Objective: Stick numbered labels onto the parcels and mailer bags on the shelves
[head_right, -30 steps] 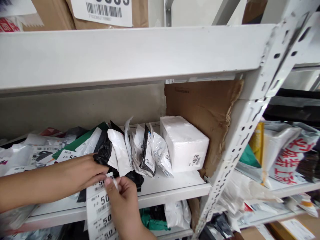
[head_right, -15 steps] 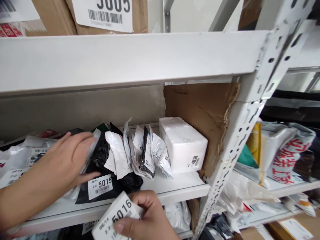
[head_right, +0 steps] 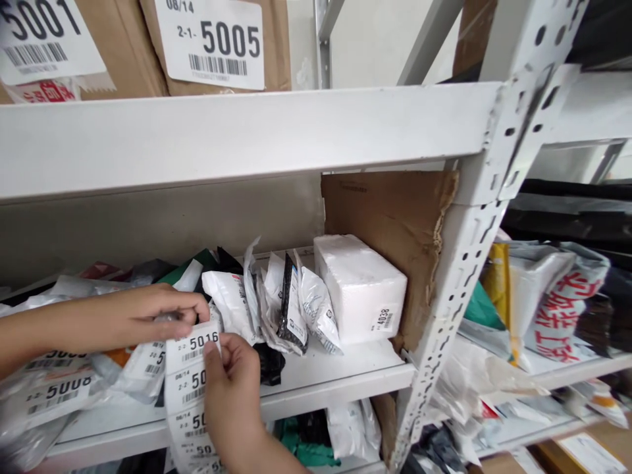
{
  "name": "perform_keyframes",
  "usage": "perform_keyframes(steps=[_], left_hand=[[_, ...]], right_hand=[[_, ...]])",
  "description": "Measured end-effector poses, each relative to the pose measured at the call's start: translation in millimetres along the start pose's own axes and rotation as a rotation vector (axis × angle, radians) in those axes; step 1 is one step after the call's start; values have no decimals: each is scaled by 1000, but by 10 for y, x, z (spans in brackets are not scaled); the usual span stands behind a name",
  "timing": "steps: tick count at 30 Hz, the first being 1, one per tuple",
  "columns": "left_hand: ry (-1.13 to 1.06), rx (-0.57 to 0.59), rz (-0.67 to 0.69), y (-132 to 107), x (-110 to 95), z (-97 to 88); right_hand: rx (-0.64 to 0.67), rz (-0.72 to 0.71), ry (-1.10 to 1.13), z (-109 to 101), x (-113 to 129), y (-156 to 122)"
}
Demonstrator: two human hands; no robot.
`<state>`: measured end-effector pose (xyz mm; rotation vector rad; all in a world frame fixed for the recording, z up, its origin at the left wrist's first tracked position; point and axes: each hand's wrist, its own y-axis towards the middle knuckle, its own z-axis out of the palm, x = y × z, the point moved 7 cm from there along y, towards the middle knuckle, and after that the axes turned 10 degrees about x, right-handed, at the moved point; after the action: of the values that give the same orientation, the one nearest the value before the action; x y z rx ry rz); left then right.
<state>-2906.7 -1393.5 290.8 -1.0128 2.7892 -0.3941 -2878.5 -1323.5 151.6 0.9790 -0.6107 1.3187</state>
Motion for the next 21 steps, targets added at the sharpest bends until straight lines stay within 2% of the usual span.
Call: perform_keyframes(steps=[3, 7, 10, 15, 19, 21], left_hand=[[31, 102, -70, 44, 7, 98], [96, 8, -66, 90, -22, 177], [257, -52, -101, 156, -23, 257], [548, 1, -215, 267, 32, 324], [601, -3, -184, 313, 17, 329], [620, -9, -176, 311, -14, 346]], right_hand=[[-74, -15, 16, -82, -141, 53], [-79, 23, -3, -96, -73, 52], [-55, 52, 12, -77, 36, 21], [78, 193, 102, -20, -54, -32], [19, 143, 130, -93, -30, -95], [106, 188, 108, -83, -29, -177]])
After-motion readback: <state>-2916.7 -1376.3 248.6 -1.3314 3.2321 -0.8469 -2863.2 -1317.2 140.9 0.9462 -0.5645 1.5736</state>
